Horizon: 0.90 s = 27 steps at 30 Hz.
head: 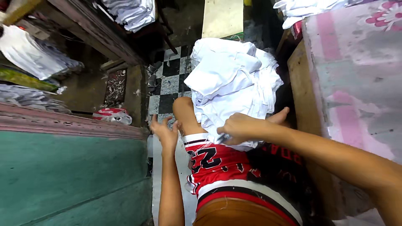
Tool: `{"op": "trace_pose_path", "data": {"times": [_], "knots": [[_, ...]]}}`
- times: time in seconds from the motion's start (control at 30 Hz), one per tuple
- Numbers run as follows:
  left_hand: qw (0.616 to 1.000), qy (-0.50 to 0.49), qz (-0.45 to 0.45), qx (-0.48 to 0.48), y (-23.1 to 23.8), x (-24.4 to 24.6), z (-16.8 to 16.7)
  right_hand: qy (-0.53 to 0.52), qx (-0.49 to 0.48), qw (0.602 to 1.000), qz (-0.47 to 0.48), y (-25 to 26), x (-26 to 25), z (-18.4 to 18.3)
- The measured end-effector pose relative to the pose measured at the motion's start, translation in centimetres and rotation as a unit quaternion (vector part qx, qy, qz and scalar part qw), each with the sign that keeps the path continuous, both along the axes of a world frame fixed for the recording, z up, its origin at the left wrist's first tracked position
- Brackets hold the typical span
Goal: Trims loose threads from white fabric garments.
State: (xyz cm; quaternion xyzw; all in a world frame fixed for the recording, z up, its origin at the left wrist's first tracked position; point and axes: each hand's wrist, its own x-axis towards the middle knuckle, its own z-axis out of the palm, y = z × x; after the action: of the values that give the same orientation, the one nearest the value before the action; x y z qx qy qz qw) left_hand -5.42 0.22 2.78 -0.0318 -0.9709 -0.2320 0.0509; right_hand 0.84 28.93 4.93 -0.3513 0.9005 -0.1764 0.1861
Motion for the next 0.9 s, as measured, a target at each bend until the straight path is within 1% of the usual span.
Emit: {"op": "trace_pose_path", "data": {"times": [0.03,0.1,0.13,0.17,0.23,0.3,0.33,0.4,0.47,0.53,0.63,0.73,0.8,0.9], "knots": [[0.998,-0.029,-0.058,0.026,0.9,-0.1,-0.3,-0.027,0.033,0.999,0.008,-0.1,0.4,-0.1],[0.974,-0.094,-0.171,0.113,2.7,-0.2,-0.8,-0.061,0.073,0.995,0.013,0.1,1.3,-0.3],[0.96,-0.122,-0.2,0.155,3.5,-0.1,-0.9,-0.068,0.083,0.994,0.015,0.2,1.6,-0.2],[0.948,-0.147,-0.209,0.189,4.3,0.0,-1.0,-0.071,0.088,0.993,0.019,0.4,1.9,0.0],[0.936,-0.19,-0.183,0.234,5.4,0.2,-1.1,-0.063,0.068,0.995,0.031,0.6,2.3,0.1],[0.929,-0.224,-0.154,0.249,6.0,0.4,-1.1,-0.068,0.062,0.995,0.038,0.1,2.3,0.3],[0.931,-0.231,-0.144,0.244,6.1,0.4,-1.2,-0.078,0.073,0.994,0.036,-0.3,2.3,0.3],[0.947,-0.212,-0.139,0.195,5.7,0.5,-1.1,-0.087,0.099,0.991,0.02,-0.8,2.4,-0.1],[0.967,-0.179,-0.126,0.128,4.9,0.8,-0.2,-0.097,0.129,0.987,-0.01,-0.9,2.5,-0.4],[0.976,-0.173,-0.1,0.087,3.8,1.1,0.8,-0.104,0.142,0.984,-0.033,-0.5,2.6,0.0],[0.978,-0.196,-0.067,0.039,1.4,1.4,1.9,-0.108,0.16,0.979,-0.058,0.2,2.7,1.4],[0.974,-0.219,-0.041,-0.038,-0.9,1.2,2.5,-0.085,0.165,0.98,-0.074,0.8,2.7,2.2],[0.969,-0.23,-0.028,-0.084,-1.5,1.2,2.9,-0.072,0.169,0.98,-0.08,1.0,2.7,2.7],[0.957,-0.26,-0.041,-0.123,-1.1,1.2,3.3,-0.098,0.19,0.972,-0.094,1.0,2.7,3.7]]}}
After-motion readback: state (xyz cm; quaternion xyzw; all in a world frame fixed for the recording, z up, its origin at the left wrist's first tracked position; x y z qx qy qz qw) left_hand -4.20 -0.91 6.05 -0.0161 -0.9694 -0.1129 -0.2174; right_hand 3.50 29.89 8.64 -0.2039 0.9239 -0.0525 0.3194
